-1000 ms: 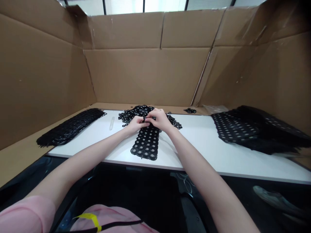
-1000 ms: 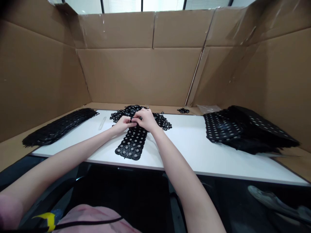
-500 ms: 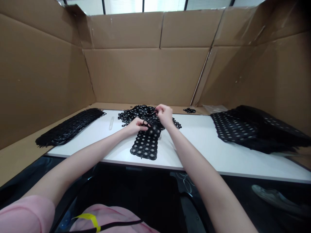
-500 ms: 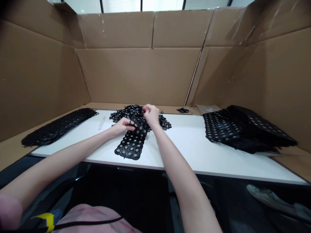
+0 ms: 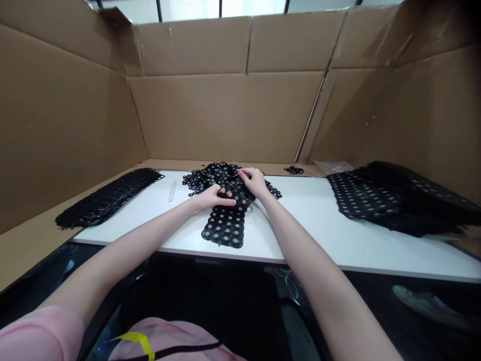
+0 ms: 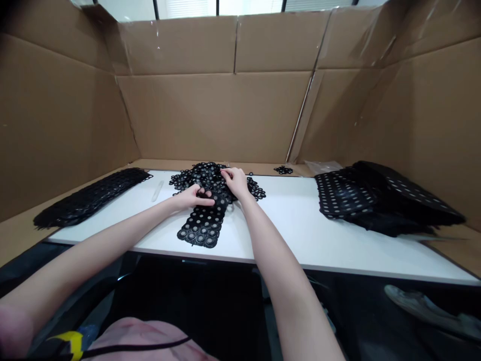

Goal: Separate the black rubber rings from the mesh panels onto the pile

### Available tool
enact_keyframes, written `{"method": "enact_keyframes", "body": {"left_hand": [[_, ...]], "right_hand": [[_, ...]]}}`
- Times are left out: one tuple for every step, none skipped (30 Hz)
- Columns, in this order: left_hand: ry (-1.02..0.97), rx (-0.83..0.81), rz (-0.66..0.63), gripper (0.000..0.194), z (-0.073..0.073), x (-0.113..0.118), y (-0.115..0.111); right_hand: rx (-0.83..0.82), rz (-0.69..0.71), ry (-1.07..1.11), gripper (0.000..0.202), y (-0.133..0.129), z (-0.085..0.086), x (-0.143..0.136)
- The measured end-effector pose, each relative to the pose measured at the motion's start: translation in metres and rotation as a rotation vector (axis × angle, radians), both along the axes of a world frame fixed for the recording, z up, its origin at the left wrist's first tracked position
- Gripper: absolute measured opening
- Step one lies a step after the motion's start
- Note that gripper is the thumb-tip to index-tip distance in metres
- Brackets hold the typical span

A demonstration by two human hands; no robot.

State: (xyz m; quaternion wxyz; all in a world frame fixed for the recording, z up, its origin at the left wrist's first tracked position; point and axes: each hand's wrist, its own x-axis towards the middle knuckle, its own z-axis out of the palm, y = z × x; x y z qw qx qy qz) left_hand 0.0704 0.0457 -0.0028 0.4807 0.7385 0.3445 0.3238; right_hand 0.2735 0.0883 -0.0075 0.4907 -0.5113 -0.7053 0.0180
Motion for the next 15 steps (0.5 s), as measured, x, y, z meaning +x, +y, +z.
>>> {"method": "enact_keyframes", "body": {"left_hand": [[-0.073, -0.025, 0.043, 0.039, -0.001, 0.001, 0.001], [-0.146, -0.046, 0.071, 0.040, -0.003, 0.001, 0.004], [-0.216, -0.060, 0.084, 0.039, -0.004, 0.002, 0.006], [-0.275, -0.074, 0.092, 0.039, -0.005, 0.003, 0.009], [-0.323, -0.090, 0.107, 0.039, -0.006, 0.004, 0.012], [-0.362, -0.107, 0.117, 0.038, -0.007, 0.005, 0.014], [-0.395, -0.122, 0.122, 0.037, -0.007, 0.005, 0.016], [-0.421, -0.134, 0.116, 0.036, -0.007, 0.005, 0.017], [-0.445, -0.145, 0.097, 0.035, -0.007, 0.005, 0.017], [-0.464, -0.156, 0.069, 0.035, -0.007, 0.004, 0.017], [-0.477, -0.168, 0.041, 0.034, -0.007, 0.003, 0.017], [-0.484, -0.178, 0.019, 0.035, -0.008, 0.002, 0.017], [-0.478, -0.184, 0.004, 0.035, -0.009, 0.002, 0.017], [-0.461, -0.183, -0.006, 0.036, -0.009, 0.002, 0.017], [-0.438, -0.172, -0.008, 0.037, -0.010, 0.002, 0.017]], "right_hand": [[0.018, 0.013, 0.050, 0.027, -0.003, 0.004, 0.002], [0.044, 0.026, 0.109, 0.030, -0.007, 0.009, 0.004], [0.079, 0.037, 0.171, 0.033, -0.012, 0.014, 0.005], [0.111, 0.045, 0.213, 0.036, -0.018, 0.020, 0.006], [0.143, 0.061, 0.226, 0.035, -0.024, 0.025, 0.006], [0.160, 0.097, 0.202, 0.033, -0.030, 0.029, 0.005], [0.152, 0.159, 0.141, 0.030, -0.035, 0.033, 0.004], [0.135, 0.224, 0.060, 0.029, -0.039, 0.035, 0.002], [0.109, 0.286, -0.024, 0.029, -0.041, 0.036, -0.001], [0.080, 0.332, -0.099, 0.029, -0.042, 0.036, -0.003], [0.058, 0.356, -0.157, 0.028, -0.042, 0.035, -0.005], [0.043, 0.361, -0.195, 0.026, -0.042, 0.034, -0.007], [0.036, 0.355, -0.215, 0.023, -0.041, 0.033, -0.008], [0.033, 0.346, -0.226, 0.020, -0.041, 0.033, -0.008], [0.031, 0.340, -0.234, 0.018, -0.041, 0.033, -0.008]]}}
